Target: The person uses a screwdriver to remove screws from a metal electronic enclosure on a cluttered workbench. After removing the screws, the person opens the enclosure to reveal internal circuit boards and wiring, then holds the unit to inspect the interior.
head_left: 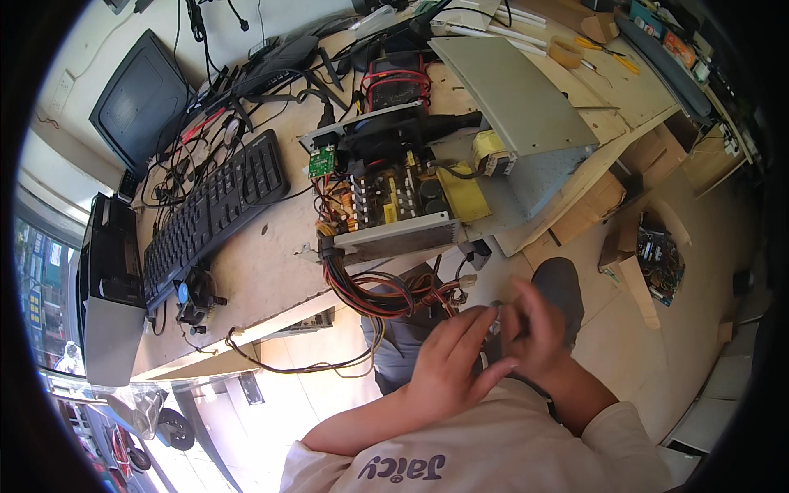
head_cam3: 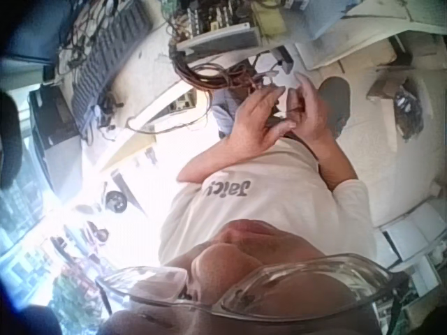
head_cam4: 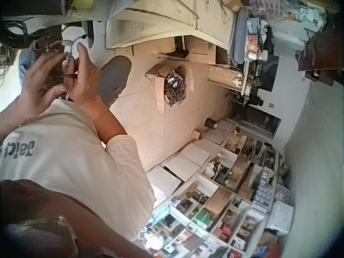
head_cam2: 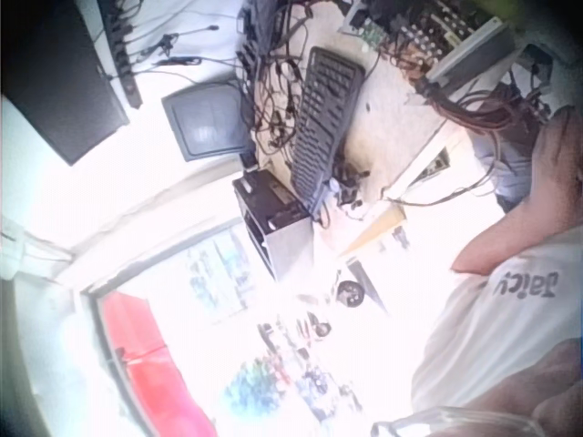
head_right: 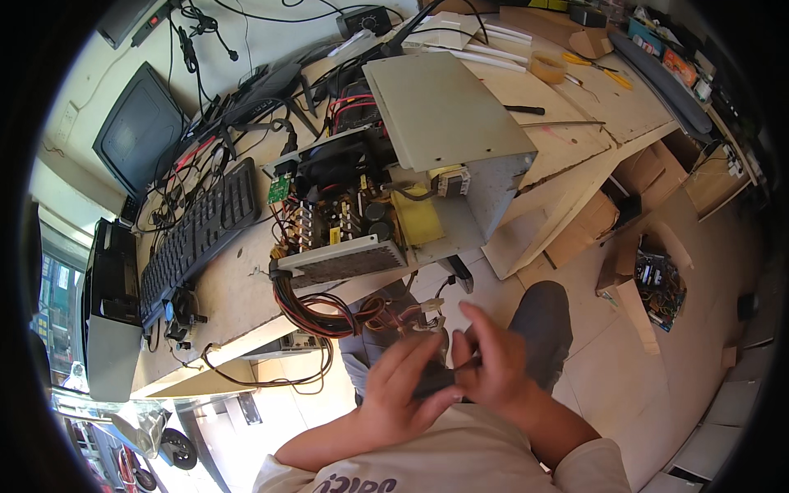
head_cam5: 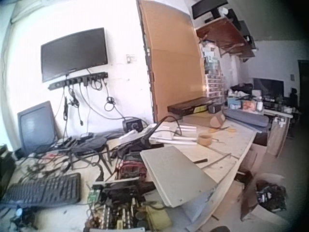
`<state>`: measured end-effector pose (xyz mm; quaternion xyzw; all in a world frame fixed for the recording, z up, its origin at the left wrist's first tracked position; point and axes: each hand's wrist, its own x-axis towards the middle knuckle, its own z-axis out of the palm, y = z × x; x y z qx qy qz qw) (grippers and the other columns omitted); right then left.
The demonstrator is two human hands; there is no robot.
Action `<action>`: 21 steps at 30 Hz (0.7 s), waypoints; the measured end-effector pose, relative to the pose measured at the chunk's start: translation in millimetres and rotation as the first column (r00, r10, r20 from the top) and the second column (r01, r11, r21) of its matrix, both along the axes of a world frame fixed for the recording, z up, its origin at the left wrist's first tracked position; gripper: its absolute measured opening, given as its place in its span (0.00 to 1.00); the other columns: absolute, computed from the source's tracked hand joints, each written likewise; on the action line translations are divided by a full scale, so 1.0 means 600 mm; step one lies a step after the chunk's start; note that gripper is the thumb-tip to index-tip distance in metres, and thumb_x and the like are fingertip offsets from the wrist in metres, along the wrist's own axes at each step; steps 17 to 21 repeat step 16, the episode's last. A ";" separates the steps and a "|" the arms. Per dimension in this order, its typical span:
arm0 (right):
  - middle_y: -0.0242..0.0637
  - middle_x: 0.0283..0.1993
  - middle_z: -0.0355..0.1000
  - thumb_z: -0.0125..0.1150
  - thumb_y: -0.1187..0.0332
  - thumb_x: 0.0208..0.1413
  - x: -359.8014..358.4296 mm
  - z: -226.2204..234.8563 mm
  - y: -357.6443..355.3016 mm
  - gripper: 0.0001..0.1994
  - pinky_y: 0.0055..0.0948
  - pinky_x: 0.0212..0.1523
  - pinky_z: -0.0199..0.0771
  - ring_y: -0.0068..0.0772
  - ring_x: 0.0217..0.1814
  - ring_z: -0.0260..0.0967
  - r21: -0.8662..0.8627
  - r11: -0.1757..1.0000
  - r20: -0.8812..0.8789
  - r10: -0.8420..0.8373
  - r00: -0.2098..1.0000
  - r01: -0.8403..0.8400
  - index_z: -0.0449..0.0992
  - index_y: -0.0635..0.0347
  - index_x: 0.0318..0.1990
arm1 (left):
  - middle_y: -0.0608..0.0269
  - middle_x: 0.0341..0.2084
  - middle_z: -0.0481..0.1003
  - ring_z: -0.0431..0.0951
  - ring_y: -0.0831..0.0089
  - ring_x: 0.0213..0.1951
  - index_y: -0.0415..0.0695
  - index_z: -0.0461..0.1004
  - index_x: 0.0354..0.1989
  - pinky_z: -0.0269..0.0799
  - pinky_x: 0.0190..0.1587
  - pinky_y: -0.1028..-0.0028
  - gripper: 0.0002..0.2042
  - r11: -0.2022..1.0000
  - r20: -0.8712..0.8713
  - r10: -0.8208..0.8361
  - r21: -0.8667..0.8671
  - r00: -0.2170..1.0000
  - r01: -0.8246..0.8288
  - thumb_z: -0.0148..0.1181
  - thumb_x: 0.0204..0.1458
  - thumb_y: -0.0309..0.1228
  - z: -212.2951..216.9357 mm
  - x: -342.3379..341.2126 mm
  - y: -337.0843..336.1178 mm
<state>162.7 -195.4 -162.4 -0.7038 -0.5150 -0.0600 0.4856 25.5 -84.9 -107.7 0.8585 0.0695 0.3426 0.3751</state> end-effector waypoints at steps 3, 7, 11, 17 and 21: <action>0.40 0.29 0.73 0.64 0.72 0.54 -0.035 0.001 -0.001 0.30 0.34 0.24 0.73 0.37 0.24 0.73 -0.015 0.993 0.051 0.118 0.992 -0.118 0.65 0.74 0.64 | 0.42 0.49 0.73 0.78 0.47 0.44 0.30 0.72 0.55 0.75 0.47 0.61 0.20 0.942 -0.121 -0.143 -0.320 0.982 0.098 0.65 0.56 0.26 -0.014 0.002 -0.006; 0.46 0.35 0.76 0.63 0.70 0.54 -0.042 -0.006 0.016 0.30 0.36 0.27 0.76 0.42 0.27 0.75 -0.009 0.980 0.016 0.197 0.980 -0.197 0.64 0.75 0.63 | 0.43 0.47 0.74 0.78 0.50 0.43 0.30 0.73 0.53 0.76 0.46 0.61 0.15 0.959 -0.063 -0.082 -0.276 0.995 0.062 0.58 0.59 0.24 -0.041 -0.006 0.003; 0.49 0.38 0.77 0.60 0.70 0.53 -0.016 0.040 0.009 0.27 0.40 0.33 0.78 0.46 0.31 0.76 -0.008 0.941 0.013 0.338 0.941 -0.338 0.67 0.76 0.60 | 0.45 0.45 0.75 0.79 0.53 0.43 0.30 0.73 0.51 0.76 0.46 0.61 0.12 0.947 0.145 -0.019 -0.314 0.989 0.064 0.51 0.61 0.20 -0.037 -0.046 0.013; 0.51 0.40 0.77 0.52 0.63 0.63 0.007 0.091 -0.074 0.21 0.39 0.35 0.76 0.42 0.33 0.76 0.235 0.947 0.110 0.196 0.974 -0.217 0.73 0.76 0.53 | 0.55 0.28 0.78 0.79 0.57 0.27 0.33 0.75 0.48 0.75 0.32 0.63 0.10 0.911 0.085 -0.036 -0.406 0.996 0.068 0.52 0.62 0.22 -0.042 -0.128 0.007; 0.51 0.40 0.77 0.52 0.63 0.63 0.007 0.091 -0.074 0.21 0.39 0.35 0.76 0.42 0.33 0.76 0.235 0.947 0.110 0.196 0.974 -0.217 0.73 0.76 0.53 | 0.55 0.28 0.78 0.79 0.57 0.27 0.33 0.75 0.48 0.75 0.32 0.63 0.10 0.911 0.085 -0.036 -0.406 0.996 0.068 0.52 0.62 0.22 -0.042 -0.128 0.007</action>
